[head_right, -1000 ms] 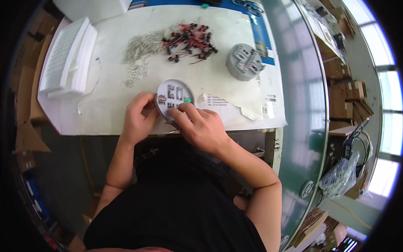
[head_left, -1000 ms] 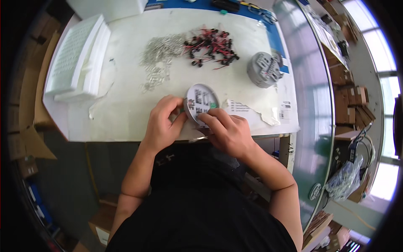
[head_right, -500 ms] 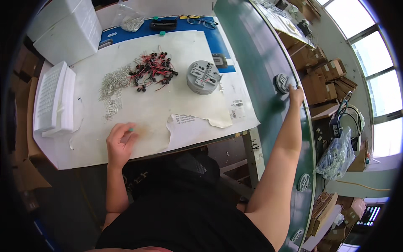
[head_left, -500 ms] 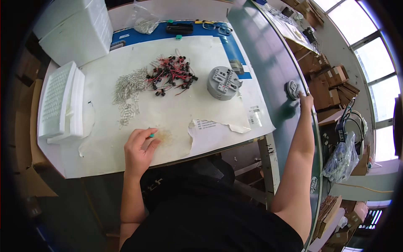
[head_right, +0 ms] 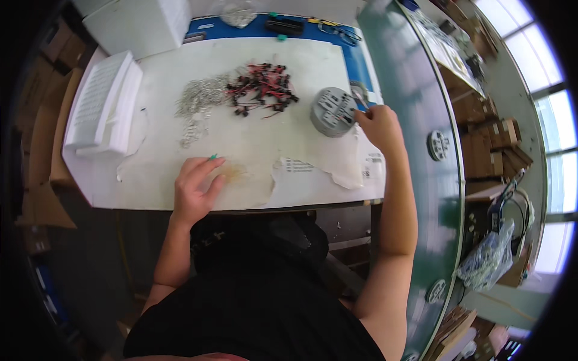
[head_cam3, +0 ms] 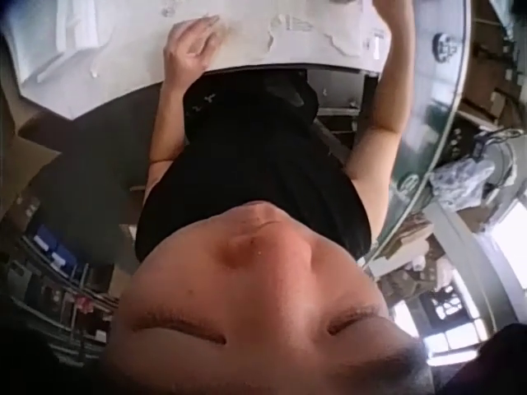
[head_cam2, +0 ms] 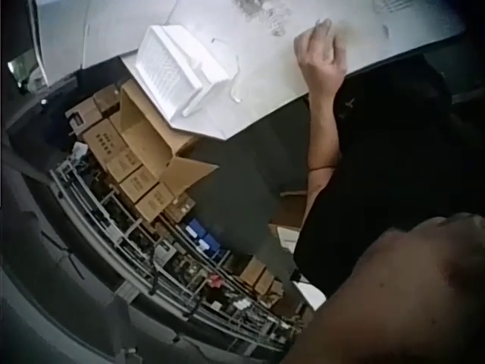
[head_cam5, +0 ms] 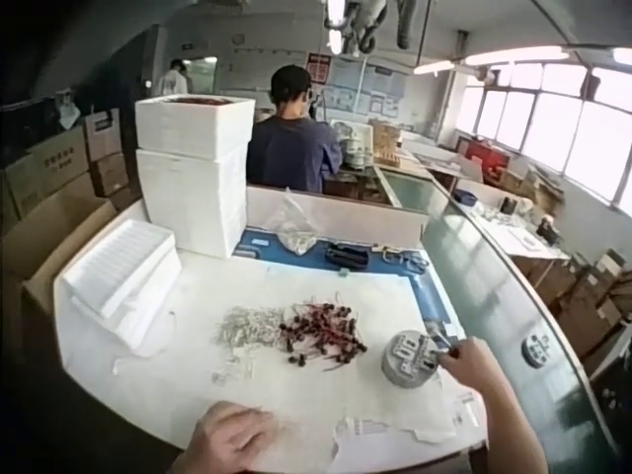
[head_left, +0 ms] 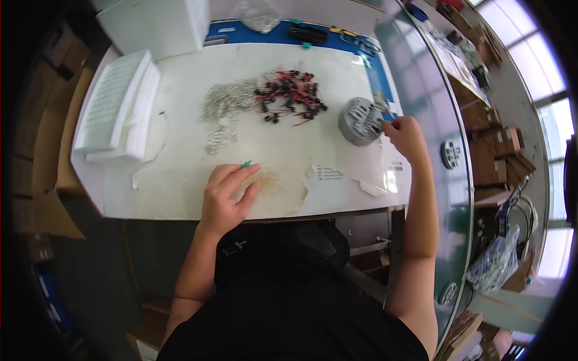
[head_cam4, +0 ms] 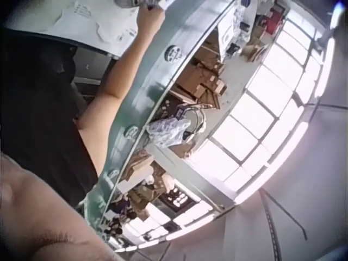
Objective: Assembling small electronic components onto a circular base using tweezers.
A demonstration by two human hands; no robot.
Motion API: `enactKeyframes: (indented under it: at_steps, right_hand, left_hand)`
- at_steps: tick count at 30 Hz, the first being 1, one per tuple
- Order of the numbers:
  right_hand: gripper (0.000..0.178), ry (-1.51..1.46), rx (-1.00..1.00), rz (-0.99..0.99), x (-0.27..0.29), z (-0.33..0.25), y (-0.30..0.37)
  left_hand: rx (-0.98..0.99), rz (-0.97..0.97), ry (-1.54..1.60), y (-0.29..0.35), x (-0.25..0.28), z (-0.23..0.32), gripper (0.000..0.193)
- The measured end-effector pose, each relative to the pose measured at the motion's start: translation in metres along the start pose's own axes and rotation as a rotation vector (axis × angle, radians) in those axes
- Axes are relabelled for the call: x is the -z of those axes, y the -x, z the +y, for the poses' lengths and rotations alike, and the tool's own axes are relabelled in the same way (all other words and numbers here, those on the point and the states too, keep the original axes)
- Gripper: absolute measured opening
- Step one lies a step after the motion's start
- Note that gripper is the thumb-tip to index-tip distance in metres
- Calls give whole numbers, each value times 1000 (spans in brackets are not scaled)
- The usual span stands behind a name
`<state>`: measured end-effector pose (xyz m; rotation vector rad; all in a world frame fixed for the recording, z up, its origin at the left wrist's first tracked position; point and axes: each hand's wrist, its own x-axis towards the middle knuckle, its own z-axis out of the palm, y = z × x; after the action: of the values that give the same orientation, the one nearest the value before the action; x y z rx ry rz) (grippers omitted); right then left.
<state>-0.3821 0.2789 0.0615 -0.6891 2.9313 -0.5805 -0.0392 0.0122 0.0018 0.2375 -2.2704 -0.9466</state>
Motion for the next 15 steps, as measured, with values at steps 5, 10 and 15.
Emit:
enactKeyframes:
  at_steps: [5, 10, 15]
  right_hand:
    - [40, -74, 88, 182, 14, -26, 19]
    - [32, -251, 254, -209, -28, -113, 79]
    - [29, -127, 396, -507, -67, -161, 87]
  left_hand:
    - [7, 128, 51, 5, 1, -3, 40]
    - [-15, 118, 111, -1, 9, 3, 71]
    - [44, -121, -112, 3, 9, 5, 93]
